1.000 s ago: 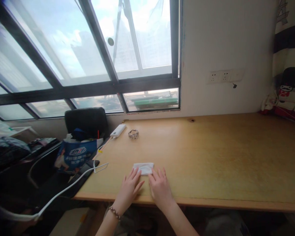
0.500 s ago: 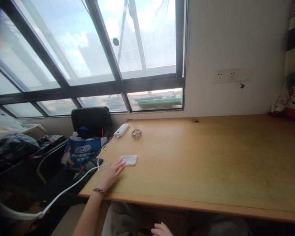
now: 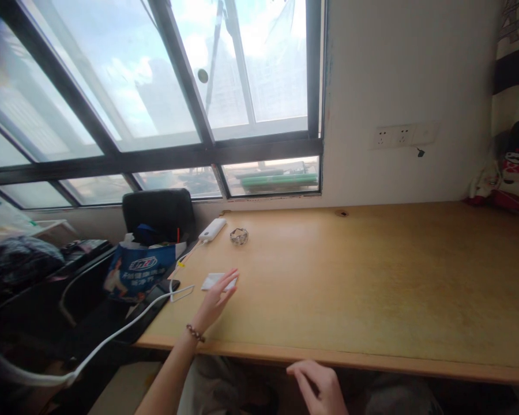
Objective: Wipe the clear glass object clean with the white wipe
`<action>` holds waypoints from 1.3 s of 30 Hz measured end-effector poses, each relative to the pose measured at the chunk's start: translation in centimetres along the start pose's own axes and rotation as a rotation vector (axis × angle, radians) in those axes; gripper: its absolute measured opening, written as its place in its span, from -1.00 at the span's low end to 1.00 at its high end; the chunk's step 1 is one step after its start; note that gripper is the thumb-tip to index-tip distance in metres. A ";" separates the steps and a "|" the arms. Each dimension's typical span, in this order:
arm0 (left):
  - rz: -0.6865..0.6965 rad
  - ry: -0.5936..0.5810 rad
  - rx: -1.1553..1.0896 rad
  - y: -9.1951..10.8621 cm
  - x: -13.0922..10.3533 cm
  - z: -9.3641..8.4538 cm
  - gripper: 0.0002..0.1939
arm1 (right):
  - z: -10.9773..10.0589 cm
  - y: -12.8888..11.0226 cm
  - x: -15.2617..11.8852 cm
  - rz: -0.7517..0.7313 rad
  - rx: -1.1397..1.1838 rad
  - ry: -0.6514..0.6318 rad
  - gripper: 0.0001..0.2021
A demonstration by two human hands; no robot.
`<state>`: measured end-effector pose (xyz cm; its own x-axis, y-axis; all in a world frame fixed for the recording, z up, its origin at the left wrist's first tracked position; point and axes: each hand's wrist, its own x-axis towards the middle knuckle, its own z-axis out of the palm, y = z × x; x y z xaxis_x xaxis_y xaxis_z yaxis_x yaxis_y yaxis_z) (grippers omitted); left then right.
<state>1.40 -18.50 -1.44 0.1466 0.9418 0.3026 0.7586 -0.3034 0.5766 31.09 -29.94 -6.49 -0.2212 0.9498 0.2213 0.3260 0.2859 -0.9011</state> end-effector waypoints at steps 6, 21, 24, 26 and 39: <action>0.065 -0.048 -0.677 9.6 6.6 7.1 -0.60 | -3.0 -1.4 13.5 0.003 0.209 0.225 -0.53; -0.195 -0.104 -0.959 11.1 9.8 15.7 -0.60 | -0.1 4.6 19.9 0.026 0.163 0.355 -0.50; -0.160 -0.133 -0.929 11.4 10.0 15.4 -0.57 | 0.0 4.6 20.2 0.058 0.200 0.346 -0.46; -0.183 -0.146 -0.910 11.3 10.1 15.3 -0.52 | 0.1 4.8 20.3 0.090 0.221 0.310 -0.43; -0.160 0.037 -0.764 10.8 9.4 15.4 -0.40 | 0.4 4.4 20.0 -0.068 0.034 0.275 -0.51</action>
<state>20.80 -10.71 -4.07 0.0410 0.9811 0.1892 0.1189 -0.1928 0.9740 27.74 -9.69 -6.16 0.0180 0.9288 0.3701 0.2871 0.3497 -0.8918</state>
